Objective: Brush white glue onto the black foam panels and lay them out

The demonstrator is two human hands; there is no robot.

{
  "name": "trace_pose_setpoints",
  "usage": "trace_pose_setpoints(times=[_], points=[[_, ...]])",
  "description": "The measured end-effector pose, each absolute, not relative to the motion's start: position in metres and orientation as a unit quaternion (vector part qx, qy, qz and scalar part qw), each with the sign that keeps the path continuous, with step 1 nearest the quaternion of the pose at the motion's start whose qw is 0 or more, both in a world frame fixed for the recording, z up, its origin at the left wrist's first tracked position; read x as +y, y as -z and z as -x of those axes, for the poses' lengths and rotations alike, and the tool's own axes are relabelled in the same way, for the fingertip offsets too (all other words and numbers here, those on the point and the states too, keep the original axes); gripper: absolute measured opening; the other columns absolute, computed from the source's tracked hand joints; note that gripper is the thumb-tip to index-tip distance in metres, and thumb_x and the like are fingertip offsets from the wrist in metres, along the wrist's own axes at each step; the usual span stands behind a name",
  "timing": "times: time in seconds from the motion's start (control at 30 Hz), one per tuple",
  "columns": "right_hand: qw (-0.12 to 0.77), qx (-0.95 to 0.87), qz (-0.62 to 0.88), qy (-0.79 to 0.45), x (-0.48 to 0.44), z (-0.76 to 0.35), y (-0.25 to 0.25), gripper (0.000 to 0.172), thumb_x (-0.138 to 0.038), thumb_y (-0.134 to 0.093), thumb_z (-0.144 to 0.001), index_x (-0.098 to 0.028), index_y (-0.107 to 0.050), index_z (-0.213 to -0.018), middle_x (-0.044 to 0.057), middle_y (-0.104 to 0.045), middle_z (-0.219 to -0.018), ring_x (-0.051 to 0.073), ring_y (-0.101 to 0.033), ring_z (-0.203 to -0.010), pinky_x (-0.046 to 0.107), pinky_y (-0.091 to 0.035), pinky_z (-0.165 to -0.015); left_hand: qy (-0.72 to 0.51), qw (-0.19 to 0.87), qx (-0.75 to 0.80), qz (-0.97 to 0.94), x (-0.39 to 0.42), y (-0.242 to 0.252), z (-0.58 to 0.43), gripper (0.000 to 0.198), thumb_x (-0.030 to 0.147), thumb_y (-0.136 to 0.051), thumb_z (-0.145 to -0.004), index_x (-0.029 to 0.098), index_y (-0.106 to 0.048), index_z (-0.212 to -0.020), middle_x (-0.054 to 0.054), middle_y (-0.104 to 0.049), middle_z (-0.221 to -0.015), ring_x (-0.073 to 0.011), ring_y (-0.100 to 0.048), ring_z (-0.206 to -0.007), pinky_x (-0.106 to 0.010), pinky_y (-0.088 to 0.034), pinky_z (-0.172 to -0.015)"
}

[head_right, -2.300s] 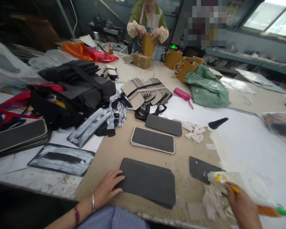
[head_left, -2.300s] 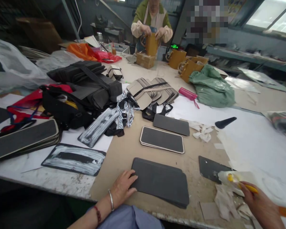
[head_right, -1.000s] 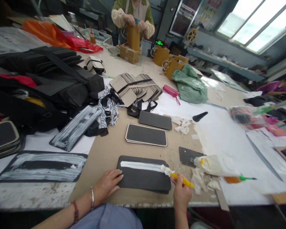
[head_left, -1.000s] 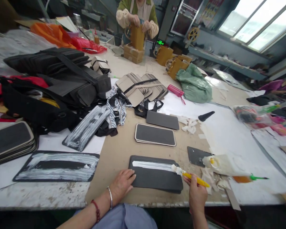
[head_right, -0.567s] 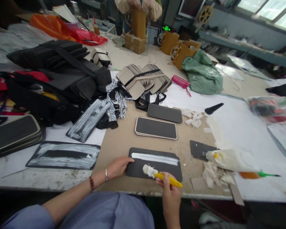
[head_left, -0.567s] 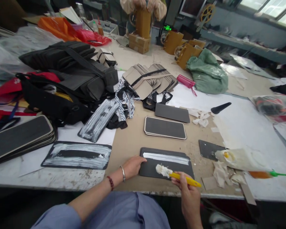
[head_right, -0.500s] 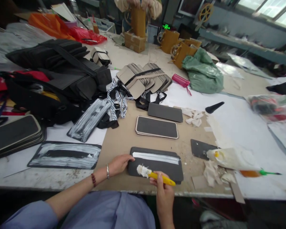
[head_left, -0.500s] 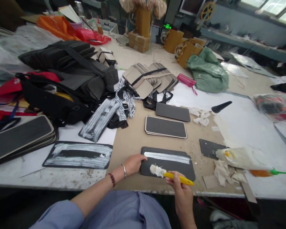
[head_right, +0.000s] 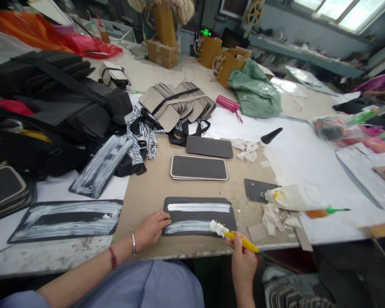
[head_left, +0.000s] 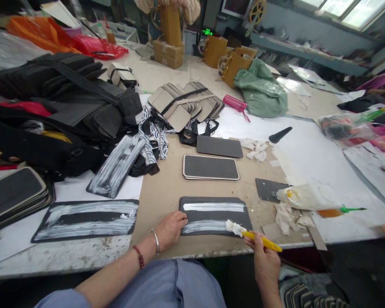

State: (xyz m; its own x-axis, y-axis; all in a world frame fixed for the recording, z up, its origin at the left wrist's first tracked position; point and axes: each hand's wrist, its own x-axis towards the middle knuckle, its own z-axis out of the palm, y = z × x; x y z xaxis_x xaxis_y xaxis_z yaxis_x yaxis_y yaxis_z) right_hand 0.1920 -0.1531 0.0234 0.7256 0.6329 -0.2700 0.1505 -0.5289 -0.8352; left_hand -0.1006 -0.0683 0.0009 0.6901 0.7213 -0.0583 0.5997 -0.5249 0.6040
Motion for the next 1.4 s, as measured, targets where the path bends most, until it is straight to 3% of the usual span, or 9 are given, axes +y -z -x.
trace_pose_setpoints(times=[0.23,0.4,0.53,0.63,0.7,0.8,0.9,1.07,1.4], points=[[0.356,-0.265,0.881,-0.163,-0.158,-0.258,-0.031,0.057,-0.063,-0.051,-0.065,-0.013,-0.063,-0.087,0.006,-0.067,-0.061,0.029,-0.064,-0.078,0.037,-0.048,-0.074,-0.097,0.284,0.399,-0.867,-0.073,-0.006,0.099,0.040,0.001,-0.041,-0.068,0.017,-0.059,-0.101,-0.008,-0.059,-0.105,-0.0194,-0.051,-0.099,-0.037,-0.043,-0.091],[0.319,-0.323,0.885,-0.102,-0.149,-0.250,-0.058,0.065,-0.071,-0.043,-0.065,-0.014,-0.064,-0.089,0.009,-0.068,-0.067,0.030,-0.062,-0.082,0.038,-0.046,-0.076,-0.117,0.286,0.415,-0.856,-0.079,-0.004,0.097,0.042,0.000,-0.041,-0.065,0.015,-0.060,-0.099,-0.010,-0.060,-0.106,-0.0211,-0.053,-0.100,-0.038,-0.043,-0.091],[0.319,-0.427,0.844,-0.062,-0.137,-0.228,-0.071,0.066,-0.072,-0.037,-0.069,-0.015,-0.064,-0.085,0.011,-0.067,-0.075,0.027,-0.062,-0.078,0.035,-0.046,-0.073,-0.219,0.303,0.474,-0.797,-0.090,0.000,0.098,0.034,0.004,-0.038,-0.072,0.016,-0.058,-0.096,-0.009,-0.060,-0.102,-0.0193,-0.054,-0.097,-0.036,-0.044,-0.089],[0.328,-0.484,0.809,-0.061,-0.133,-0.210,-0.072,0.060,-0.069,-0.038,-0.072,-0.016,-0.063,-0.083,0.011,-0.067,-0.083,0.025,-0.061,-0.080,0.036,-0.045,-0.077,-0.251,0.362,0.596,-0.671,-0.097,0.000,0.096,0.018,0.014,-0.040,-0.079,0.016,-0.055,-0.088,-0.007,-0.061,-0.083,-0.0164,-0.059,-0.079,-0.031,-0.049,-0.074],[0.347,-0.472,0.805,-0.092,-0.131,-0.194,-0.071,0.055,-0.065,-0.041,-0.074,-0.016,-0.062,-0.085,0.010,-0.066,-0.082,0.025,-0.061,-0.081,0.037,-0.044,-0.079,-0.225,0.424,0.665,-0.573,-0.101,0.003,0.093,0.004,0.020,-0.049,-0.076,0.016,-0.050,-0.078,0.000,-0.056,-0.065,-0.0142,-0.057,-0.063,-0.027,-0.048,-0.060],[0.395,-0.430,0.780,-0.224,-0.123,-0.160,-0.067,0.049,-0.060,-0.046,-0.075,-0.015,-0.061,-0.088,0.007,-0.066,-0.077,0.023,-0.062,-0.076,0.038,-0.047,-0.079,-0.201,0.539,0.701,-0.421,-0.103,0.010,0.085,0.018,0.021,-0.059,-0.071,0.019,-0.042,-0.066,0.008,-0.046,-0.049,-0.0102,-0.051,-0.046,-0.021,-0.041,-0.046],[0.441,-0.382,0.729,-0.358,-0.107,-0.118,-0.058,0.044,-0.055,-0.052,-0.074,-0.015,-0.060,-0.091,0.007,-0.066,-0.084,0.020,-0.063,-0.072,0.037,-0.050,-0.074,-0.200,0.629,0.689,-0.301,-0.103,0.016,0.079,0.022,0.021,-0.059,-0.072,0.019,-0.039,-0.062,0.010,-0.045,-0.044,-0.0086,-0.050,-0.038,-0.017,-0.037,-0.038],[0.503,-0.308,0.666,-0.457,-0.078,-0.068,-0.035,0.041,-0.052,-0.058,-0.072,-0.014,-0.058,-0.089,0.006,-0.066,-0.083,0.019,-0.063,-0.070,0.035,-0.054,-0.069,-0.201,0.666,0.679,-0.234,-0.100,0.017,0.074,0.023,0.021,-0.054,-0.078,0.018,-0.040,-0.062,0.007,-0.049,-0.040,-0.0094,-0.052,-0.033,-0.017,-0.039,-0.036],[0.434,-0.302,0.699,-0.482,-0.115,-0.073,-0.029,0.041,-0.053,-0.058,-0.070,-0.014,-0.061,-0.084,0.007,-0.067,-0.078,0.021,-0.064,-0.066,0.036,-0.055,-0.064,-0.216,0.687,0.677,-0.151,-0.098,0.018,0.073,0.023,0.015,-0.056,-0.078,0.016,-0.043,-0.059,0.002,-0.055,-0.041,-0.0130,-0.059,-0.041,-0.022,-0.049,-0.044]])
